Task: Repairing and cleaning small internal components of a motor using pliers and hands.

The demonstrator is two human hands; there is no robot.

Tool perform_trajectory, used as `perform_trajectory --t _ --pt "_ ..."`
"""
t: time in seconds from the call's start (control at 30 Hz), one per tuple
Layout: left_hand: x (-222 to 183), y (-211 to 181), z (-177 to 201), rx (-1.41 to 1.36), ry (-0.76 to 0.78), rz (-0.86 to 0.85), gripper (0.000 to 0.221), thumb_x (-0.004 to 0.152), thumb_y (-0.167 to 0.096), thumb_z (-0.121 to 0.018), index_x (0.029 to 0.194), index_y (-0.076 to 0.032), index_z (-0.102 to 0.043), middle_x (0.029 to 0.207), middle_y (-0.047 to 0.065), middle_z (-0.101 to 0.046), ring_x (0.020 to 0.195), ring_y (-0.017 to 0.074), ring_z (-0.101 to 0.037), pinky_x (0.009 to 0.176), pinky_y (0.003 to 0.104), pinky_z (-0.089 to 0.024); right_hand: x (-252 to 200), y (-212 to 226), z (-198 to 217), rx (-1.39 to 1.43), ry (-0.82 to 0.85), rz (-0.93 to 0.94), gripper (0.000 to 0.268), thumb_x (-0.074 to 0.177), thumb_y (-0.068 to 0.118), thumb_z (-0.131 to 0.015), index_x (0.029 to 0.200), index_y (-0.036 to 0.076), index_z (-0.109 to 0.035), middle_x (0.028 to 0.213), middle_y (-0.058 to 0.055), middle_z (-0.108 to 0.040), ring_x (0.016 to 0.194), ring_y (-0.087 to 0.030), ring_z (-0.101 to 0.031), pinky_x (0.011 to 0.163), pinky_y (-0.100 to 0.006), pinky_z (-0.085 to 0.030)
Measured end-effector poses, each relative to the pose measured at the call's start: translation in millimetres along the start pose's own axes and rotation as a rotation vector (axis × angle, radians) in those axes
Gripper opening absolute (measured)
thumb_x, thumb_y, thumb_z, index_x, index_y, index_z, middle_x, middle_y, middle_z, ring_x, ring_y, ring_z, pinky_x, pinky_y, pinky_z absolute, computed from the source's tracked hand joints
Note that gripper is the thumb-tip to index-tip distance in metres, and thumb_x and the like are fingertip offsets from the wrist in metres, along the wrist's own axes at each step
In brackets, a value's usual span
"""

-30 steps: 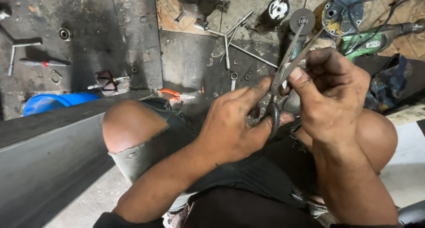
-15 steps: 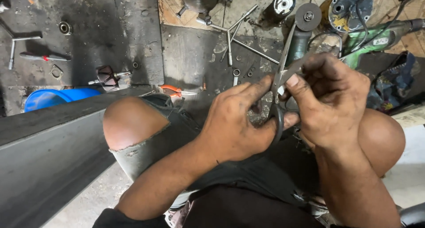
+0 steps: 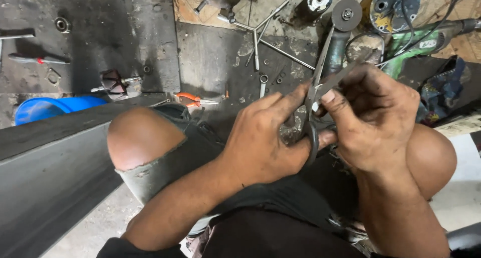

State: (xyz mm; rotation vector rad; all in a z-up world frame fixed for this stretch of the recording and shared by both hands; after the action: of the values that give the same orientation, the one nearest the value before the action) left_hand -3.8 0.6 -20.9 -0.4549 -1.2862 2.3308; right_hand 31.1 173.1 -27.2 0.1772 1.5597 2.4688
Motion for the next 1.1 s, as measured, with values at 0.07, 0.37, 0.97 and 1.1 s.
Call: perform_trajectory --t 0.07,0.37,0.97,1.1 --pt "-3 -2 -1 -0.053 0.005 -0.035 0.069 0.088 -0.045 -0.072 0.142 -0.005 -0.055 0.091 0.011 -0.072 0.075 0.026 -0.072 0.07 0.041 -0.059 -5 -8 -1 0.049 -0.066 -0.011 0.017 0.103 0.002 -0.079 0.106 -0.006 -0.064 0.09 -0.01 -0.067 0.07 -0.011 -0.06 0.059 -0.021 -0.051" --pt "3 -2 7 0.137 0.059 -0.005 0.094 0.089 -0.065 -0.068 0.163 -0.023 -0.029 0.101 0.007 -0.043 0.091 0.0269 -0.056 0.082 0.048 -0.059 8 -17 2 0.06 -0.062 0.123 0.01 0.105 0.007 -0.071 0.103 -0.001 -0.065 0.092 -0.008 -0.068 0.074 -0.015 -0.062 0.065 -0.026 -0.05" --pt "12 -16 17 0.042 0.164 0.194 0.078 0.084 -0.056 -0.064 0.152 -0.019 -0.049 0.089 0.01 -0.067 0.084 0.032 -0.071 0.071 0.046 -0.056 0 -15 -4 0.059 -0.164 0.028 0.022 0.101 0.001 -0.084 0.106 -0.006 -0.063 0.095 -0.014 -0.069 0.077 -0.018 -0.068 0.068 -0.027 -0.059" --pt "10 -11 14 -0.035 0.158 0.165 0.078 0.085 -0.054 -0.062 0.148 -0.008 -0.051 0.109 0.016 -0.072 0.097 0.0346 -0.072 0.083 0.043 -0.056 0 -9 -6 0.027 -0.16 0.066 0.021 0.103 -0.002 -0.083 0.105 -0.006 -0.063 0.09 -0.012 -0.066 0.074 -0.014 -0.064 0.065 -0.025 -0.055"
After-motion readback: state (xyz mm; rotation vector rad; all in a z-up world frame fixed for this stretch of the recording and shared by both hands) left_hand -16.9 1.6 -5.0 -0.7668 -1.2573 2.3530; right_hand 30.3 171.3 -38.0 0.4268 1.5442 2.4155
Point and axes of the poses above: each hand's wrist, its own x-axis towards the middle knuckle, its own z-axis out of the back of the hand, y = z × x, the point moved 1 cm from there along x, towards the middle knuckle
